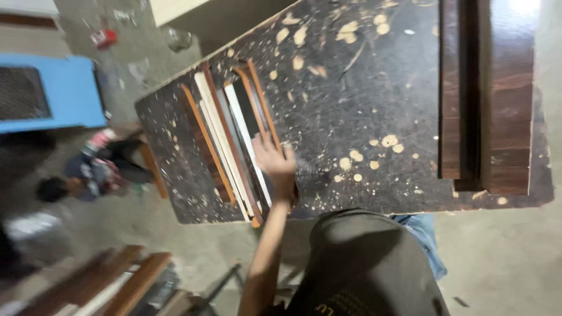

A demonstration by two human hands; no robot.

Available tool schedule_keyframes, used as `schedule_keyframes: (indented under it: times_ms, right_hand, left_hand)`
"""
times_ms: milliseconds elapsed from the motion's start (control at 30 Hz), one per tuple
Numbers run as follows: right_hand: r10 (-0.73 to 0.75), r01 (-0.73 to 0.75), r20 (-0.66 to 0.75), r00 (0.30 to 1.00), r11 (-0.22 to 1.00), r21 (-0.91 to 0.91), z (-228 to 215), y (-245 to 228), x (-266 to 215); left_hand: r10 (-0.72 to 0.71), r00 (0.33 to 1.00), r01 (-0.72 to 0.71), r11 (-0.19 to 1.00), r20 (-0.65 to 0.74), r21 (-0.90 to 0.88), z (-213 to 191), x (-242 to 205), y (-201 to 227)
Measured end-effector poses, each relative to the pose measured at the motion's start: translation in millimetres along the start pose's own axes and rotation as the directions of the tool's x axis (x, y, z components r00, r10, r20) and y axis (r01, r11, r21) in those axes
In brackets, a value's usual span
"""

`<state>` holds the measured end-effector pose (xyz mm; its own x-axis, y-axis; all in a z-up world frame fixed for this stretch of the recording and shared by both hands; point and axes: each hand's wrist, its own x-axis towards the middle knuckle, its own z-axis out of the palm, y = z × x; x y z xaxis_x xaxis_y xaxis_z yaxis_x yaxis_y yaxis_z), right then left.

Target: The person sands several wooden planks on a workbench using a sanding block. They handle each plank individually, flipping them over to sand different sides and edges, then stacking them on the bench.

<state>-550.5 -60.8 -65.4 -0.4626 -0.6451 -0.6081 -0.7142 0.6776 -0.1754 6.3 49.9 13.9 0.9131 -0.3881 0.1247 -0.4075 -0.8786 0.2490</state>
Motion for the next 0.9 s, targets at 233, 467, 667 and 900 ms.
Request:
schedule_keyframes:
  times_ms: [233, 467, 667, 900]
  right_hand:
    - [-0.077, 0.110, 0.264, 0.961, 0.988, -0.110, 33, -8, -65]
    - [-0.262, 0.255, 0.083, 0.961, 0.963, 0.088, 57, -12, -65]
    - [-0.493, 0.475, -0.001, 0.870, 0.836, 0.274, 41, -6, -58]
    - [-0.297, 0.293, 0.105, 0.949, 0.954, 0.059, 78, 18, -107]
  left_hand:
    - [-0.344, 0.892, 0.389, 0.915, -0.294, 0.110, 6, -21, -137]
    - [-0.552, 0.832, 0.549, 0.833, -0.049, -0.068, -4, -16, -174]
    - [-0.460, 0.880, 0.451, 0.888, -0.120, -0.095, 3, -20, -195]
    - [-0.377, 0.922, 0.377, 0.926, -0.088, -0.025, 7, -16, -195]
